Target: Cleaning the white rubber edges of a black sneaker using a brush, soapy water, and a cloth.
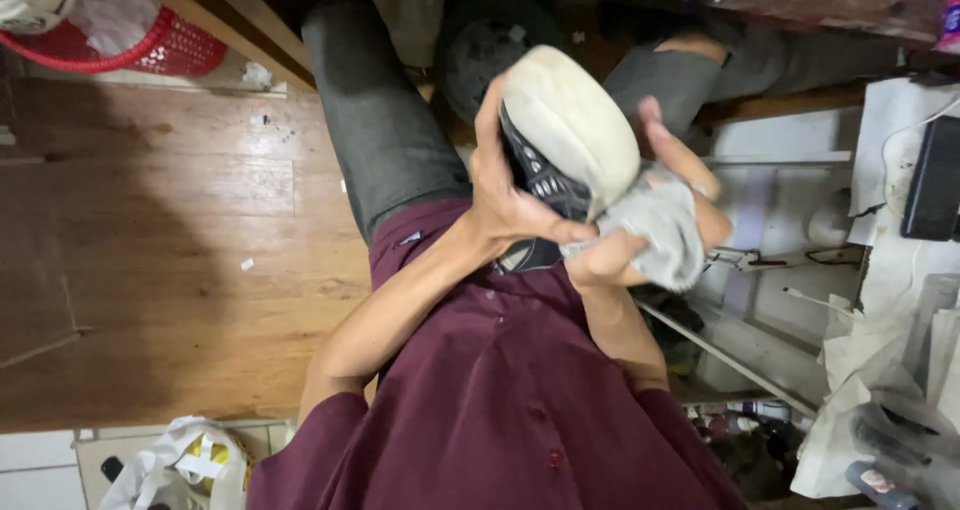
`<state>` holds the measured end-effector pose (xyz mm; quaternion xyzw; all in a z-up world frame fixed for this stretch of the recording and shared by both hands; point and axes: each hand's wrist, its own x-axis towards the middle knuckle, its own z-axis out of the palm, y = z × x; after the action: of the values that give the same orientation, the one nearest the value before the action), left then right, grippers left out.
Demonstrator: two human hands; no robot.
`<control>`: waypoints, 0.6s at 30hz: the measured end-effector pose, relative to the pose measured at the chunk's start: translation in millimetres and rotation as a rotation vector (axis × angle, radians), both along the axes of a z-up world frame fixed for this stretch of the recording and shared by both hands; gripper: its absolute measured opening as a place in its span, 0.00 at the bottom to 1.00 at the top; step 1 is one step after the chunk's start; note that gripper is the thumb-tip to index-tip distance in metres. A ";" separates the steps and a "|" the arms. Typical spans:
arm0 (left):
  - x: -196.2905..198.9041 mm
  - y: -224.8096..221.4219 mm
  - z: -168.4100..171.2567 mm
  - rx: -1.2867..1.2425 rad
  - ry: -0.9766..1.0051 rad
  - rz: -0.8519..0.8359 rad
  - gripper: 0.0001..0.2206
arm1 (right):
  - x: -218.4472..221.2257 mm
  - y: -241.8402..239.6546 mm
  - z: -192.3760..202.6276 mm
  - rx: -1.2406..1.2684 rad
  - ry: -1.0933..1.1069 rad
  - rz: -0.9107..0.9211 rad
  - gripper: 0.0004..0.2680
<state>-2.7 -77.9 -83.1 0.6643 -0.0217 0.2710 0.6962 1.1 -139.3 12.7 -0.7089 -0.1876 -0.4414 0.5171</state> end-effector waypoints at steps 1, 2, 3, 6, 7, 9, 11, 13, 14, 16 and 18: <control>0.0 1.0 3.9 0.002 -0.088 -0.034 0.61 | 0.0 -0.6 1.0 0.043 -0.049 -0.050 0.09; 0.2 1.9 7.7 0.004 -0.176 -0.068 0.61 | 0.2 -1.3 1.9 0.086 -0.097 -0.099 0.09; -0.3 4.8 9.9 0.007 -0.183 -0.071 0.61 | -2.1 -2.0 8.2 0.089 -0.104 -0.102 0.09; -1.4 12.4 11.6 0.135 -0.246 -0.034 0.60 | -2.6 -4.7 25.7 0.023 -0.066 -0.116 0.09; -1.4 15.4 9.8 0.261 -0.306 -0.036 0.59 | 2.1 -5.0 31.0 0.034 -0.199 -0.210 0.09; -2.4 21.5 12.8 0.390 -0.366 -0.037 0.59 | 3.2 -8.5 39.7 0.048 -0.333 -0.304 0.09; -2.5 27.1 22.9 0.506 -0.282 -0.029 0.58 | -2.5 -15.3 46.8 -0.023 -0.172 -0.116 0.12; 1.1 35.6 33.0 0.617 -0.363 0.029 0.57 | -7.4 -18.1 55.2 -0.032 -0.111 -0.086 0.11; 2.5 39.5 37.4 0.725 -0.440 0.092 0.57 | -10.4 -19.6 59.0 -0.042 -0.046 -0.050 0.11; 4.1 44.9 50.5 0.778 -0.485 0.106 0.53 | -16.4 -19.6 72.1 -0.058 0.033 -0.047 0.12; 6.9 52.0 60.8 0.840 -0.540 0.126 0.50 | -17.5 -21.6 80.3 -0.065 0.100 -0.038 0.13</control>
<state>4.3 -25.9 -22.2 0.7936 -0.2680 0.4425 0.3204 -16.3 -161.0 93.0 -0.7499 -0.1623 -0.4088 0.4942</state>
